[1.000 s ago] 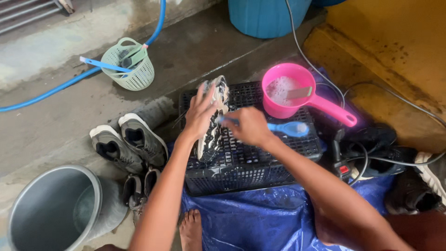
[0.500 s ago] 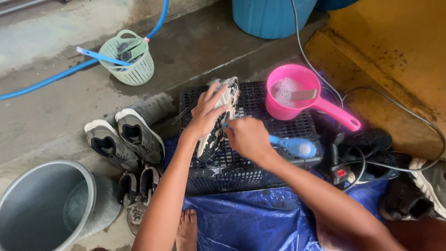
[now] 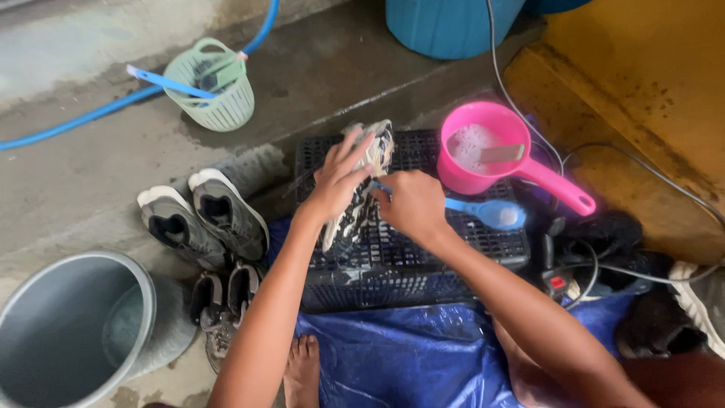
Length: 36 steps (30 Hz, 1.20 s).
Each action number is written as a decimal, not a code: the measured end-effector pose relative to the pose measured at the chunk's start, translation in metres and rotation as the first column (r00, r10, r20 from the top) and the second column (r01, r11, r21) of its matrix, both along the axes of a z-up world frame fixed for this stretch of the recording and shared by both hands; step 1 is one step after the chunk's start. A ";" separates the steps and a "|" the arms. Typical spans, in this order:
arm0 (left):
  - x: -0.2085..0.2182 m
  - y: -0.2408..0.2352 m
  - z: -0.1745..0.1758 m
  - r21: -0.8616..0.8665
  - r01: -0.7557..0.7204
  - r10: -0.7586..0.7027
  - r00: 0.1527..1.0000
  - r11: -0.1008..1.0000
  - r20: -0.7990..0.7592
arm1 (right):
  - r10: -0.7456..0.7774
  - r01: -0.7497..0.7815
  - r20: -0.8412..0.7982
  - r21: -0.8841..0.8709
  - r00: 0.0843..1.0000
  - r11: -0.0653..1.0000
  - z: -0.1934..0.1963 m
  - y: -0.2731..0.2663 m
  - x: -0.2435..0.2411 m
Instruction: The person scrubs a white sneaker with a blue brush and soapy water. They repeatedly dip the brush into a pink container of soapy water and scrub the shoe's upper and sole while holding it on a black crate.
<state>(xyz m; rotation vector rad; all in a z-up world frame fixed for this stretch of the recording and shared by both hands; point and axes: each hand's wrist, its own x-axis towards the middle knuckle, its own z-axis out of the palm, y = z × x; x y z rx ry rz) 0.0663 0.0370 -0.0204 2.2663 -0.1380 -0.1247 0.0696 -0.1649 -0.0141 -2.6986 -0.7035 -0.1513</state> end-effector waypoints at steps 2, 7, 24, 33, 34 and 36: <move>-0.004 -0.003 0.000 -0.069 -0.007 0.008 1.000 0.998 0.010 | 0.060 -0.060 -0.016 -0.013 0.998 0.998 0.008 0.001 -0.009; -0.007 -0.002 0.008 -0.132 -0.010 0.014 0.999 0.991 0.034 | 0.075 -0.074 -0.019 0.023 0.997 0.997 0.014 0.002 -0.005; -0.009 -0.007 0.005 -0.012 -0.007 0.007 1.000 1.000 0.029 | 0.182 -0.155 0.203 -0.139 0.962 0.978 -0.021 -0.010 0.024; -0.005 -0.013 0.007 0.164 -0.001 -0.002 1.000 0.986 0.017 | 0.289 -0.186 0.398 -0.276 0.871 0.943 -0.060 -0.017 0.025; -0.004 -0.011 0.007 0.163 0.002 -0.005 1.000 0.987 0.018 | 0.286 -0.183 0.398 -0.277 0.872 0.943 -0.048 -0.016 0.019; -0.005 -0.006 0.007 0.069 -0.008 0.008 1.000 0.998 0.001 | 0.389 -0.328 0.376 -0.216 0.841 0.919 -0.025 -0.012 0.006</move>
